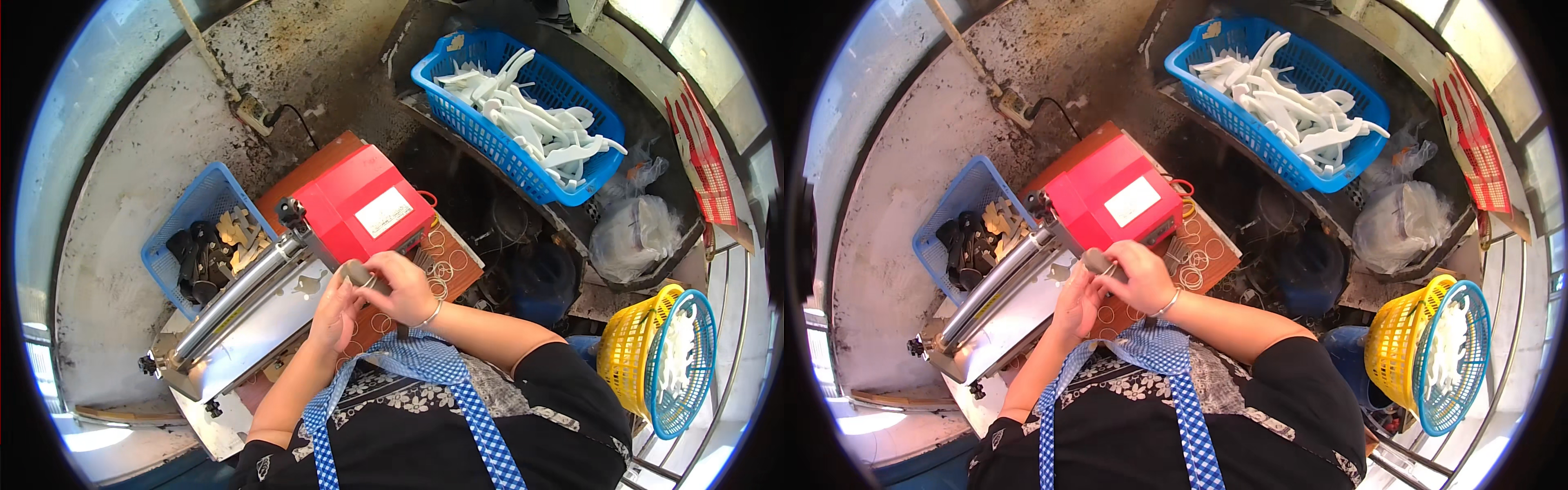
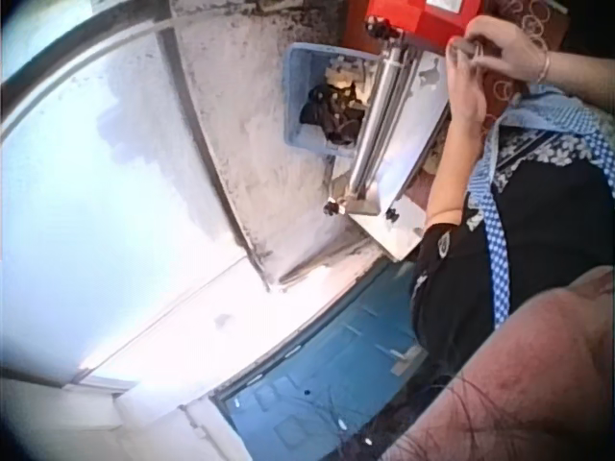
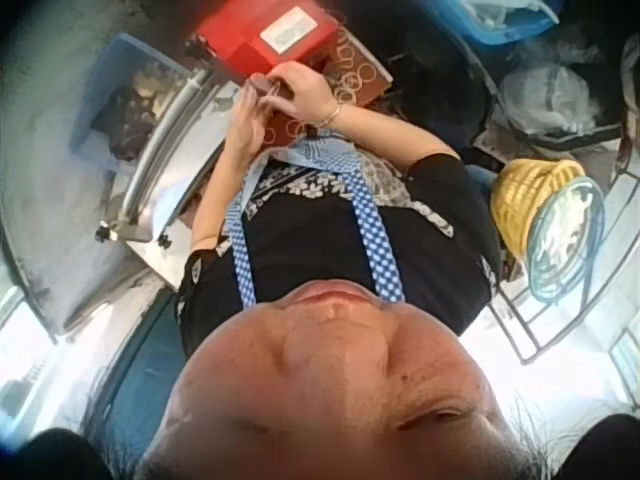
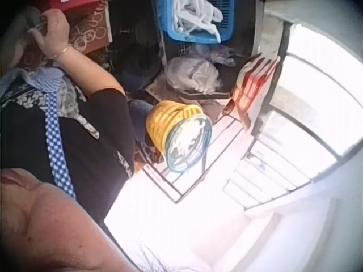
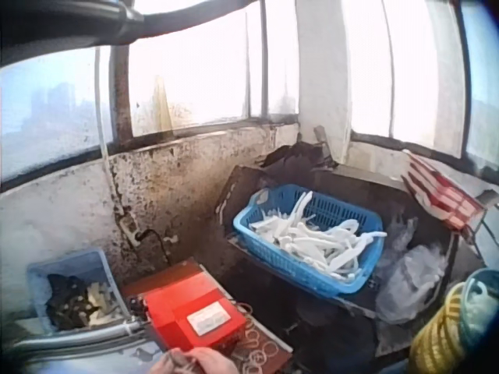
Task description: Applying adhesive to small material strips using a roller machine for shoe assembly.
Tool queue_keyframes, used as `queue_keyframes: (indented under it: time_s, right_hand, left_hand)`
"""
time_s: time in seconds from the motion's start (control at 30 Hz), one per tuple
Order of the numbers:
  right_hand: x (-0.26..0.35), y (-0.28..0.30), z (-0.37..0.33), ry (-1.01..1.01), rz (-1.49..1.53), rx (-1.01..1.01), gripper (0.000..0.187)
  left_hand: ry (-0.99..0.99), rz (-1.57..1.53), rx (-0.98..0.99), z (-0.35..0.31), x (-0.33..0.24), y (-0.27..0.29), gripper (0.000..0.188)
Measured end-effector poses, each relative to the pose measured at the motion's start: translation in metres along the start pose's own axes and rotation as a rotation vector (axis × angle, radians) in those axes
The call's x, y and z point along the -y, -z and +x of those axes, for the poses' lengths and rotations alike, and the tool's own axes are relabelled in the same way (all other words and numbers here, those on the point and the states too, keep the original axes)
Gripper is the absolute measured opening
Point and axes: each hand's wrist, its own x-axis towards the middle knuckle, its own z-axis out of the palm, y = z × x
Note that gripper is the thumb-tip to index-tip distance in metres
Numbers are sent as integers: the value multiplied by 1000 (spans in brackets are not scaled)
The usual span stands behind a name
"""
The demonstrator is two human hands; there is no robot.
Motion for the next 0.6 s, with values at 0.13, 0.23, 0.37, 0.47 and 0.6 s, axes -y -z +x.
queue_keyframes:
  time_s: [0.13,0.23,0.37,0.47,0.6]
  right_hand:
    - [39,-56,-5,164,76,32,27]
    - [45,-70,-2,170,196,201,22]
    - [67,-91,4,366,60,336,13]
    - [79,-106,4,515,-42,355,10]
    - [92,-128,-6,658,51,382,13]
  left_hand:
    - [-39,-231,-116,-19,-20,23,37]
    - [4,-374,-103,-46,-40,41,38]
    - [-15,-291,-127,-77,-38,53,43]
    - [23,-490,-146,-95,-40,70,47]
    - [-168,-483,-222,-124,-50,103,27]
